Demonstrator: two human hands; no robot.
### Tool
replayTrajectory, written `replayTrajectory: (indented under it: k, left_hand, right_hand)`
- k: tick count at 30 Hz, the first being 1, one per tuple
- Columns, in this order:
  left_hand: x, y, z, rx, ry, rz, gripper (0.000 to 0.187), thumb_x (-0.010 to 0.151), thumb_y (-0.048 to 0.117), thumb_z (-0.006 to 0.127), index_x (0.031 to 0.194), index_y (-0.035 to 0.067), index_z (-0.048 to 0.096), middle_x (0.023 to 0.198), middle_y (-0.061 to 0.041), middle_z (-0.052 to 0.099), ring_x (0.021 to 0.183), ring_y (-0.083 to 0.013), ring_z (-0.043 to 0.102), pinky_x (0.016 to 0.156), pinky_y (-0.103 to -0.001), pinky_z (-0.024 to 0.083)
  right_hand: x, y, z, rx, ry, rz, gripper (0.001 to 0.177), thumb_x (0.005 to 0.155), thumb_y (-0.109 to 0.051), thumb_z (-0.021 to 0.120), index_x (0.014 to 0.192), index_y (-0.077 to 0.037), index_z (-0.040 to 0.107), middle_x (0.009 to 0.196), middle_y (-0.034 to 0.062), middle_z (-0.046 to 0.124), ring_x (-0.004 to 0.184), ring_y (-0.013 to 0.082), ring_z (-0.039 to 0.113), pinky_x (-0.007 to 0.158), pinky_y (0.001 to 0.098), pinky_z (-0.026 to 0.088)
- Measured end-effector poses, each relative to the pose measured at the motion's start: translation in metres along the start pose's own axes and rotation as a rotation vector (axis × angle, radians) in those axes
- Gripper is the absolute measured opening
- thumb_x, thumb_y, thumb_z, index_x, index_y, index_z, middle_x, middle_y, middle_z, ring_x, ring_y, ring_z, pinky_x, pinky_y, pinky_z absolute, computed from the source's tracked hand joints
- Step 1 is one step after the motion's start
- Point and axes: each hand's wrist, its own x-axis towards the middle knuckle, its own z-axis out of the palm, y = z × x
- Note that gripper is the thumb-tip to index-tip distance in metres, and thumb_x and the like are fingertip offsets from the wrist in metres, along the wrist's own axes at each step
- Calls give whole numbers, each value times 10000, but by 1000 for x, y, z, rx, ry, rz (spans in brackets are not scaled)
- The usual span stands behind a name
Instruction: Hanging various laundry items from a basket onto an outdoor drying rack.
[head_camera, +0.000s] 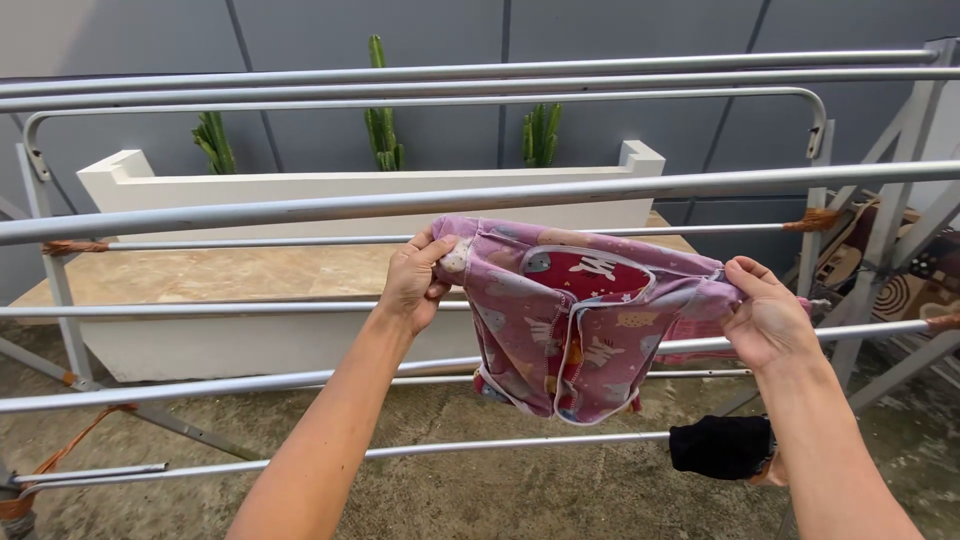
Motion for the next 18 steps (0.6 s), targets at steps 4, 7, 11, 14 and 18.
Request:
replayTrajectory:
  k: [4,7,11,14,18]
  left_hand:
    - [34,-24,32,90,-59,-9,120,952,178,690,1032,89,701,774,36,652,508,-13,485,369,-183,306]
    - [66,-40,38,161,-33,56,113,961,175,720,1006,73,702,755,30,633,541,-35,496,418,-209,342]
    - [95,-46,57,166,-39,113,142,926,176,734,1056,130,704,774,33,659,592,-35,540,471,-207,387]
    - [132,-81,29,325,-56,121,221,878,178,727,1091,120,741,811,11,713,640,-43,595,507,-201,422]
    - [167,-95,29,515,-71,70,218,849,201,802,1011,56,791,821,-43,778,678,-103,696,585,-241,545]
  right_hand:
    - [23,-26,-8,56,78,-73,67,1036,-95,633,1062,-155,650,1014,5,699,919,124,720,896,310,609]
    - [33,-50,-6,117,29,-194,70,1042,-78,618,1044,-145,640,1012,28,697,929,136,719,901,325,636]
    - [53,-70,7,40,-5,-324,67,1026,-68,622,1022,-131,645,993,24,705,917,127,712,843,331,644]
    - [80,-60,-2,-368,111,-458,20,1010,-77,704,1016,-65,689,963,40,714,856,126,666,738,321,563]
    - [94,-62,11,-973,243,-593,126,945,-94,766,1046,-19,755,927,76,737,829,130,661,721,290,526]
